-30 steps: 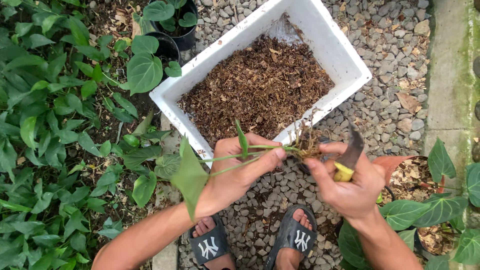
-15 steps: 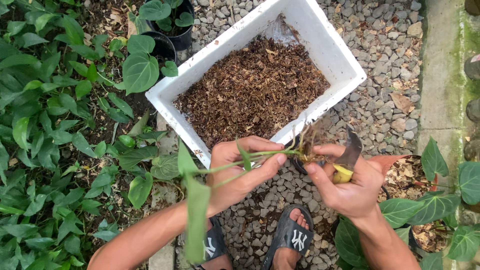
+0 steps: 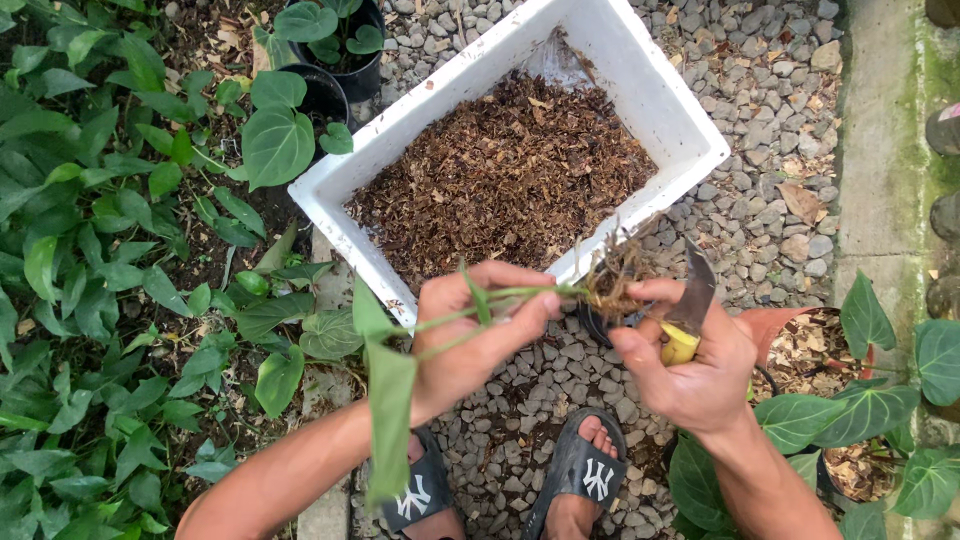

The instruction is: The person removes a plant from a black nursery pot, shakes off excess soil, and uses a knife to trim the roots. The person then separates the plant into two smaller sections and places them aside.

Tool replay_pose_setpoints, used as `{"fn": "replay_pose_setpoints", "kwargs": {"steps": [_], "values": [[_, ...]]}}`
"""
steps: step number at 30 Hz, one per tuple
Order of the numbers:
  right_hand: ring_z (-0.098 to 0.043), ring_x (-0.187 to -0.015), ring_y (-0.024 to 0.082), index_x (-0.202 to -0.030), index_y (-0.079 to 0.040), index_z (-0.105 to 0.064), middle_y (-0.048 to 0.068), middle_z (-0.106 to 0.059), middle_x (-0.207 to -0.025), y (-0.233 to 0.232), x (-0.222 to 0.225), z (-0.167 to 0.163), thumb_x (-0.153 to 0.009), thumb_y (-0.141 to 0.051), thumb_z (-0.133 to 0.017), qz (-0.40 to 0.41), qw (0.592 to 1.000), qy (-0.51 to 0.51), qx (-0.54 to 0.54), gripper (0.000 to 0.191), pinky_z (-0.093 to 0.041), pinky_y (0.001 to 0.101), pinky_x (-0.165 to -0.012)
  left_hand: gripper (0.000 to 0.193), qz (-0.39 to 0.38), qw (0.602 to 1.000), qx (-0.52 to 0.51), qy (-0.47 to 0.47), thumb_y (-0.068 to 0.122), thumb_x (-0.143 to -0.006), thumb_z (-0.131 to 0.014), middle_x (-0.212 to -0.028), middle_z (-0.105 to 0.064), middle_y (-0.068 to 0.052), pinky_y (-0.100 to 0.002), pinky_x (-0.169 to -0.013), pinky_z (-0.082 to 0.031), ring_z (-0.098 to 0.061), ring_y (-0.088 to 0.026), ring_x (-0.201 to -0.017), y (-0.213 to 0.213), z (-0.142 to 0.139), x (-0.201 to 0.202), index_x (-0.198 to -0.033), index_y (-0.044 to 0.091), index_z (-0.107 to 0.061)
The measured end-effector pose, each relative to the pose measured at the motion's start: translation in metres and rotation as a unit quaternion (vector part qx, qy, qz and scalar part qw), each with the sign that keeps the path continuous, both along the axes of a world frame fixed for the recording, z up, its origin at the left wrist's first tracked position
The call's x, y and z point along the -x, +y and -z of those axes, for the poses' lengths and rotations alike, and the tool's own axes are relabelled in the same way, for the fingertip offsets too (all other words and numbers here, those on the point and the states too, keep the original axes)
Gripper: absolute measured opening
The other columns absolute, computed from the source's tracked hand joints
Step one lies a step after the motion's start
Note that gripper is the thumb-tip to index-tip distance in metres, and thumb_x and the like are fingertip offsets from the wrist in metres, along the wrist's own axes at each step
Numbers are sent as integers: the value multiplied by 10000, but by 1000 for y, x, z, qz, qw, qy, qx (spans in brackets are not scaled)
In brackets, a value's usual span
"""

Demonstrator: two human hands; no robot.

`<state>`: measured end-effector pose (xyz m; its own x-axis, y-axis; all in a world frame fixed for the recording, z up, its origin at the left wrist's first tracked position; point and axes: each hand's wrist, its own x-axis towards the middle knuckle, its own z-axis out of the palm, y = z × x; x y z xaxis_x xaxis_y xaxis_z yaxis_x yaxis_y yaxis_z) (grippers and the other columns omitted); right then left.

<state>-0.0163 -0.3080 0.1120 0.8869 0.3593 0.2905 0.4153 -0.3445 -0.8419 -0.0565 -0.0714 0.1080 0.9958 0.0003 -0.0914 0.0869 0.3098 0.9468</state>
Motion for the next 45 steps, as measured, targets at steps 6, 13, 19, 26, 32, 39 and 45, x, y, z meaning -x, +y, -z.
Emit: {"fn": "replay_pose_setpoints", "kwargs": {"steps": [6, 13, 19, 26, 32, 39, 45], "values": [[-492, -439, 16, -1346, 5, -556, -28, -622, -614, -7, 5, -1, -1066, -320, -514, -23, 986, 79, -141, 431, -388, 185, -425, 191, -17, 995, 93, 34, 101, -970, -686, -979, -766, -166, -316, -664, -623, -749, -194, -837, 2, 13, -16, -1077, -55, -710], [-525, -502, 61, -1296, -17, -579, 2, -597, -636, -6, 5, -7, -1073, -191, -683, 8, 998, -9, -54, 301, -396, 198, -498, 219, -18, 967, 219, 128, 128, -973, -683, -1017, -725, -164, -313, -699, -571, -709, -208, -883, 5, 10, -18, -1088, -58, -691], [-498, -450, 18, -1229, 21, -607, -58, -552, -520, 6, -4, -14, -791, -169, -880, 29, 995, -23, 92, 550, -352, 187, -455, 211, -19, 961, 233, 146, 131, -970, -686, -1006, -725, -155, -309, -708, -565, -707, -202, -879, 5, 8, -17, -1080, -49, -691], [-541, -530, 19, -1136, 7, -697, -36, -605, -614, 8, -11, -12, -912, -69, -829, 53, 994, -31, 93, 271, -388, 179, -503, 214, -8, 980, 154, 127, 143, -956, -684, -968, -742, -150, -317, -685, -586, -723, -192, -839, 4, 2, -17, -1055, -46, -705], [-522, -551, 26, -1015, -11, -730, -37, -593, -635, -2, -12, -12, -908, -89, -810, 90, 986, -20, 137, 155, -383, 212, -519, 228, 16, 987, 97, 126, 155, -936, -689, -944, -756, -134, -313, -688, -597, -735, -177, -830, 4, -6, -16, -1025, -54, -714], [-507, -543, 17, -1010, -4, -749, -44, -591, -624, -7, -14, -18, -938, -92, -770, 84, 990, 57, 100, 116, -373, 204, -497, 252, 47, 960, 188, 203, 175, -928, -700, -969, -736, -145, -299, -708, -570, -728, -190, -836, 6, -1, -20, -1060, -39, -689], [-543, -544, 15, -1041, 16, -738, -31, -621, -647, -9, -18, -21, -955, -90, -733, 71, 988, 133, 44, 137, -390, 191, -481, 254, 50, 954, 200, 217, 178, -926, -692, -988, -735, -138, -291, -715, -569, -727, -184, -848, 8, 4, -21, -1076, -27, -691]]}}
